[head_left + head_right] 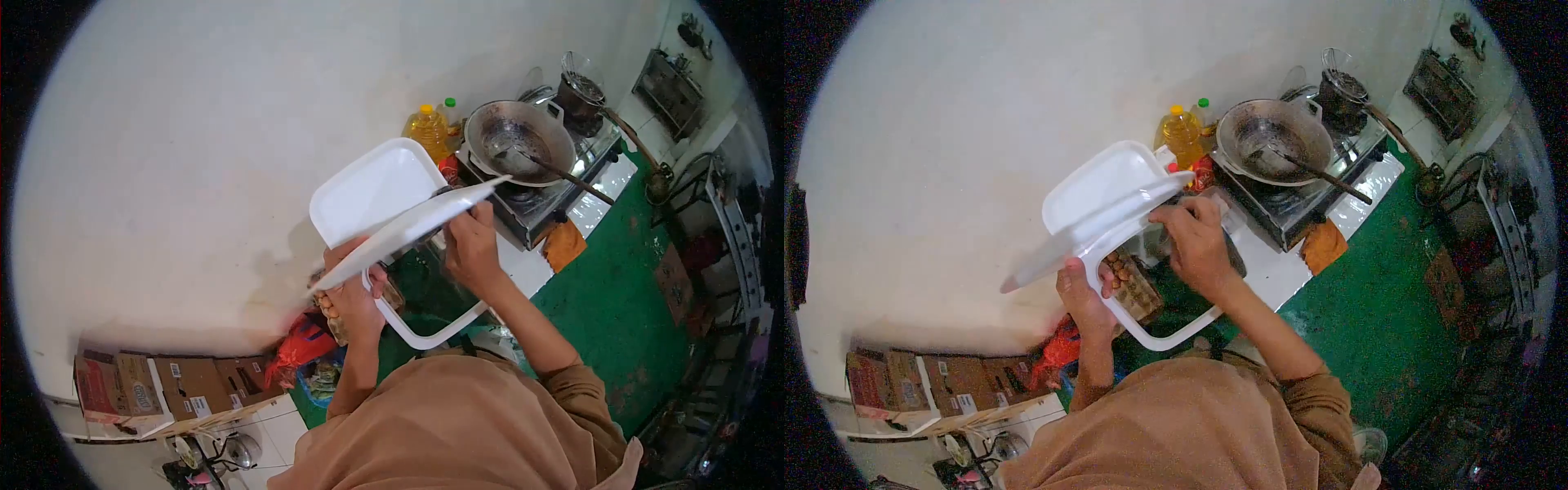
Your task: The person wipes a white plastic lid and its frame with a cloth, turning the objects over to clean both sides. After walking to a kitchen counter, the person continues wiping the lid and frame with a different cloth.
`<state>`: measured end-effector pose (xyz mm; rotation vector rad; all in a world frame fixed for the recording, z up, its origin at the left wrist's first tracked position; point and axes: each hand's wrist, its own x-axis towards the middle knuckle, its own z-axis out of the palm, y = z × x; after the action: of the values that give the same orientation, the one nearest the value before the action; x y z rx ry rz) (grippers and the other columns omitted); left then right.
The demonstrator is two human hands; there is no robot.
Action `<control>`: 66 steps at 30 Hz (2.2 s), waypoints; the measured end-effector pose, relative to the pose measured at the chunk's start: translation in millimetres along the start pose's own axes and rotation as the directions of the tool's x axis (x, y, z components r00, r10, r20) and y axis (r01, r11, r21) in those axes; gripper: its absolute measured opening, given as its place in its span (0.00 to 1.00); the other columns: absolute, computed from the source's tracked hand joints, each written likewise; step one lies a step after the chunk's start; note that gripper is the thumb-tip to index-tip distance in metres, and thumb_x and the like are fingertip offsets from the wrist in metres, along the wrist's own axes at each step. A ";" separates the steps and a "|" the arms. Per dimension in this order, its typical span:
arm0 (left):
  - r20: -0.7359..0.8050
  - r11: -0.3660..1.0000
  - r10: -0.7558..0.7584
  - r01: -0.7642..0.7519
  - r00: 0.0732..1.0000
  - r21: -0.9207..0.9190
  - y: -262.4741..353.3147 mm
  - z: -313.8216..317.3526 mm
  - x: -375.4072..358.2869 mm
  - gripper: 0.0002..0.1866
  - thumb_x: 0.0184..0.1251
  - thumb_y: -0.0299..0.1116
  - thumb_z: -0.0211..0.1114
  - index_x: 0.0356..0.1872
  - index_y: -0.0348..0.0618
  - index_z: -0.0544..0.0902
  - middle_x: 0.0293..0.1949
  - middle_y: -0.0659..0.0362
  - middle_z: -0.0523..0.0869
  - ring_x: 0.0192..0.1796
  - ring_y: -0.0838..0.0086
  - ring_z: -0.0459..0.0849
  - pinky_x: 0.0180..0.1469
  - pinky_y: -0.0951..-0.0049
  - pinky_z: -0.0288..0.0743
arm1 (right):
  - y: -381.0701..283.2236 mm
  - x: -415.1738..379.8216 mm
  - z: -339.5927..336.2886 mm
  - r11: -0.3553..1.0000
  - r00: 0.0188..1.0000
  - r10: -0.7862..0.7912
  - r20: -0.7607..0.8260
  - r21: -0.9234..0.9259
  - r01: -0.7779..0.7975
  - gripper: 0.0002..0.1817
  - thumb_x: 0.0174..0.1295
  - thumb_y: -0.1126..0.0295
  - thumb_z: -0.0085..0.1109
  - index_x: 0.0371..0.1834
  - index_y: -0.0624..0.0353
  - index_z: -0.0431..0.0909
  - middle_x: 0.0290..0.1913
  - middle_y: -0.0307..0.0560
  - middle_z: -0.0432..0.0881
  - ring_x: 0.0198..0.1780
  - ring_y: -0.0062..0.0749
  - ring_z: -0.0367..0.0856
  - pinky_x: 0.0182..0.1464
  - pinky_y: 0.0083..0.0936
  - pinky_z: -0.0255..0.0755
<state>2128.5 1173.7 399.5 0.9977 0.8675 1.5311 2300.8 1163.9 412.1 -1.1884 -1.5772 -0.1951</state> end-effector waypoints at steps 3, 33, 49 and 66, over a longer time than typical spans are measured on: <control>-0.006 0.997 0.051 -0.050 0.999 0.061 3.4 6.3 -0.5 0.22 0.68 0.49 0.58 0.44 0.36 0.76 0.24 0.59 0.77 0.18 0.82 0.71 0.14 0.85 0.57 | 18.6 -2.7 -0.1 0.988 0.998 -0.056 -0.041 -0.147 0.050 0.20 0.39 0.86 0.53 0.40 0.61 0.76 0.33 0.49 0.74 0.41 0.47 0.72 0.45 0.38 0.66; 0.061 0.962 0.139 -0.149 0.988 0.228 -4.4 17.8 -6.1 0.09 0.69 0.31 0.54 0.45 0.39 0.76 0.31 0.58 0.79 0.19 0.83 0.73 0.15 0.86 0.60 | 6.8 -21.7 0.6 0.974 1.000 -0.023 0.000 -0.225 0.023 0.18 0.41 0.77 0.58 0.41 0.59 0.80 0.45 0.49 0.75 0.52 0.49 0.71 0.53 0.45 0.65; 0.029 0.990 0.006 -0.010 1.000 0.143 -5.7 16.8 -11.3 0.10 0.66 0.21 0.53 0.45 0.36 0.79 0.48 0.60 0.70 0.25 0.85 0.78 0.19 0.90 0.65 | -22.7 -29.5 20.3 0.973 0.998 -0.052 0.036 -0.222 0.058 0.14 0.47 0.71 0.55 0.40 0.55 0.79 0.41 0.45 0.75 0.44 0.41 0.72 0.46 0.39 0.63; 0.088 0.973 0.118 -0.133 0.989 0.189 -10.5 7.6 -10.8 0.07 0.68 0.25 0.57 0.42 0.37 0.80 0.48 0.60 0.70 0.45 0.78 0.77 0.38 0.83 0.75 | -25.7 -36.3 16.9 0.982 0.992 -0.126 0.009 -0.140 0.126 0.16 0.44 0.66 0.60 0.39 0.56 0.79 0.42 0.44 0.75 0.43 0.39 0.73 0.46 0.38 0.65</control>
<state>2140.4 1165.0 391.3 1.2660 0.9278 1.5240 2266.8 1141.6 387.3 -1.1967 -1.6622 -0.3943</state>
